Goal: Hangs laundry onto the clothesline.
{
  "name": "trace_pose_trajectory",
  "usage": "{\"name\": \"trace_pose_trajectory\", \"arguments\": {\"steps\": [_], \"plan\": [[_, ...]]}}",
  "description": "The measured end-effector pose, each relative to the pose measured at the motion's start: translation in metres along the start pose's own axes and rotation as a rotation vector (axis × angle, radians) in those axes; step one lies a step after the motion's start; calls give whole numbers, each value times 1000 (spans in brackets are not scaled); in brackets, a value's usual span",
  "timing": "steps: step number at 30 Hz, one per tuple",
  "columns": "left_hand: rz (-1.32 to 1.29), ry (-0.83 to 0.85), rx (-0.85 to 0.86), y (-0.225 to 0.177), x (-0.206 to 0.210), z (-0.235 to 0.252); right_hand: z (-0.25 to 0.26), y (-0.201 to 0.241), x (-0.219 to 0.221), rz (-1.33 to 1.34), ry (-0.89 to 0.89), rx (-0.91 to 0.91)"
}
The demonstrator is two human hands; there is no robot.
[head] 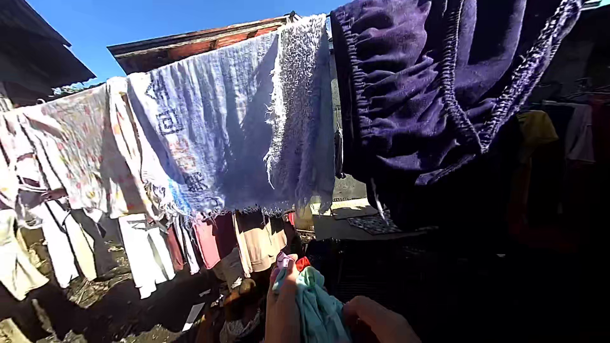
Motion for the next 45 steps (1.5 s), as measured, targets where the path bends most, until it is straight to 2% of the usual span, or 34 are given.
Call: {"name": "trace_pose_trajectory", "arguments": {"steps": [3,7,10,13,19,22,24,26,29,31,33,35,38,40,43,45], "plan": [[-83,28,-124,21,-15,13,-3,-39,5,43,-122,113],[-71,36,-300,41,-26,17,-7,-62,-4,572,-436,274],[-31,84,-417,59,-37,20,1,-71,-12,852,-614,143],[26,122,-445,74,-48,22,7,-74,-21,950,-651,20],[-22,235,-393,78,-70,15,10,-71,-22,1156,-611,1],[-85,321,-234,61,-83,10,13,-77,-24,1202,-552,-13],[-93,356,-85,44,-91,11,13,-90,-25,1056,-466,92],[-44,403,47,22,-93,10,12,-100,-23,751,-287,272],[78,368,172,-8,-91,0,12,-99,-15,349,203,405],[121,329,219,-18,-90,-3,13,-90,-9,283,451,402],[141,308,236,-21,-89,-6,16,-81,-5,341,574,351],[162,326,257,-20,-87,-10,21,-81,-5,438,515,303],[201,466,335,-18,-89,-10,31,-86,-15,583,335,261],[180,515,312,-14,-100,-3,39,-81,-27,589,220,232],[72,368,114,1,-130,19,52,-60,-45,557,149,143],[91,232,55,9,-144,33,62,-45,-51,552,206,77]]}}
Point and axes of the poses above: each hand's wrist, its own z-axis towards the middle knuckle, its own x-axis out of the palm, y = z × x, the point moved 5 cm from there along z, towards the middle knuckle, and after that the axes turned 15 degrees about -x, right-handed, at the moved point
